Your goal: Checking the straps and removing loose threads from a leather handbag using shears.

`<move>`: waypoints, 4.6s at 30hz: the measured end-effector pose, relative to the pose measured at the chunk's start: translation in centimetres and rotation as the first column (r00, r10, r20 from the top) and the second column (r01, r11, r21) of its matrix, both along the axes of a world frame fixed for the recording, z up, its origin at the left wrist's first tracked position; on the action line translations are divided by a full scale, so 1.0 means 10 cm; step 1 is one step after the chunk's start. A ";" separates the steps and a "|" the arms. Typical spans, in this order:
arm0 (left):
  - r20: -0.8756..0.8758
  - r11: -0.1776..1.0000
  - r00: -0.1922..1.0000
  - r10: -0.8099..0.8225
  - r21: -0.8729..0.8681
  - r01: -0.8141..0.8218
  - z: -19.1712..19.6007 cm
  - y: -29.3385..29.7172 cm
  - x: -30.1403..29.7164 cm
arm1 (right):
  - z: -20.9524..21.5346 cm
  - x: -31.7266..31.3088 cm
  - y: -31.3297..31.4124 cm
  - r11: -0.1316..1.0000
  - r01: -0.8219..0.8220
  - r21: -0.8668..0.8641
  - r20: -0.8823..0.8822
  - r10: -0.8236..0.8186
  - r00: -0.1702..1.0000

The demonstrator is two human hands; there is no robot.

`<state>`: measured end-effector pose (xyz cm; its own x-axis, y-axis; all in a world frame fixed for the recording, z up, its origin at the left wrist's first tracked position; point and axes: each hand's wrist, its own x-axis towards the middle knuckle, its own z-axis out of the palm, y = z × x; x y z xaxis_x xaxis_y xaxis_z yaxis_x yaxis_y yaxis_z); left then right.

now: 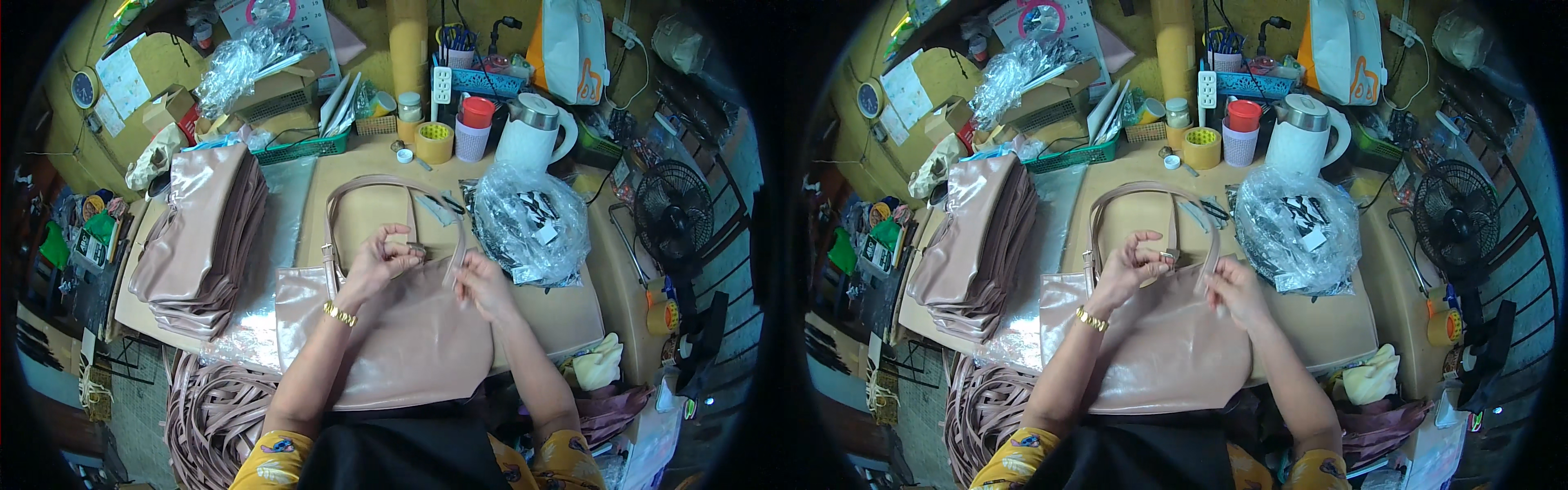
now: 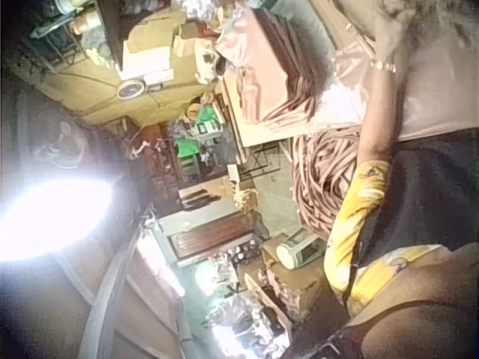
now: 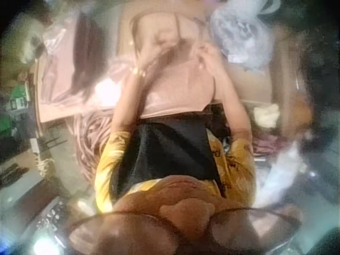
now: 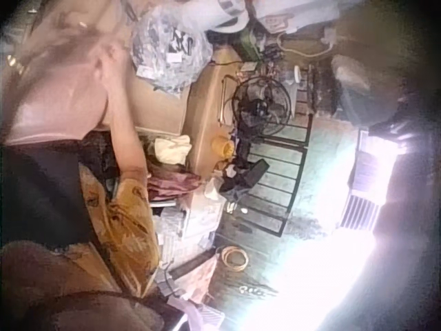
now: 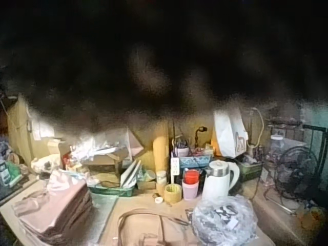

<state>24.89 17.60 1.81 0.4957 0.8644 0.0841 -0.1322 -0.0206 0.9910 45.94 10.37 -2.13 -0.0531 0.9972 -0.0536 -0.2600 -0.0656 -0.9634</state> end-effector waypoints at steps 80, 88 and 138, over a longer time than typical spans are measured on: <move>0.110 0.983 0.984 0.142 -0.129 -0.127 -0.31 -0.33 0.03 | 0.54 -0.36 0.24 0.961 -0.087 0.263 0.549 -0.075 0.832; 0.121 0.997 0.990 0.068 -0.056 -0.062 -0.16 -0.37 0.01 | 0.43 -0.40 0.06 0.455 -0.374 0.808 0.585 -0.696 0.417; -0.732 0.650 0.453 0.509 0.672 0.356 -0.10 -0.82 0.71 | 0.59 0.15 0.47 0.891 -0.423 -0.162 0.095 0.441 0.893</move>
<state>32.04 9.37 0.76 0.6012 0.7662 0.2270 0.7428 -0.6405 0.1950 47.47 15.05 3.80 -0.4610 0.8600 -0.2189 -0.0544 -0.2736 -0.9603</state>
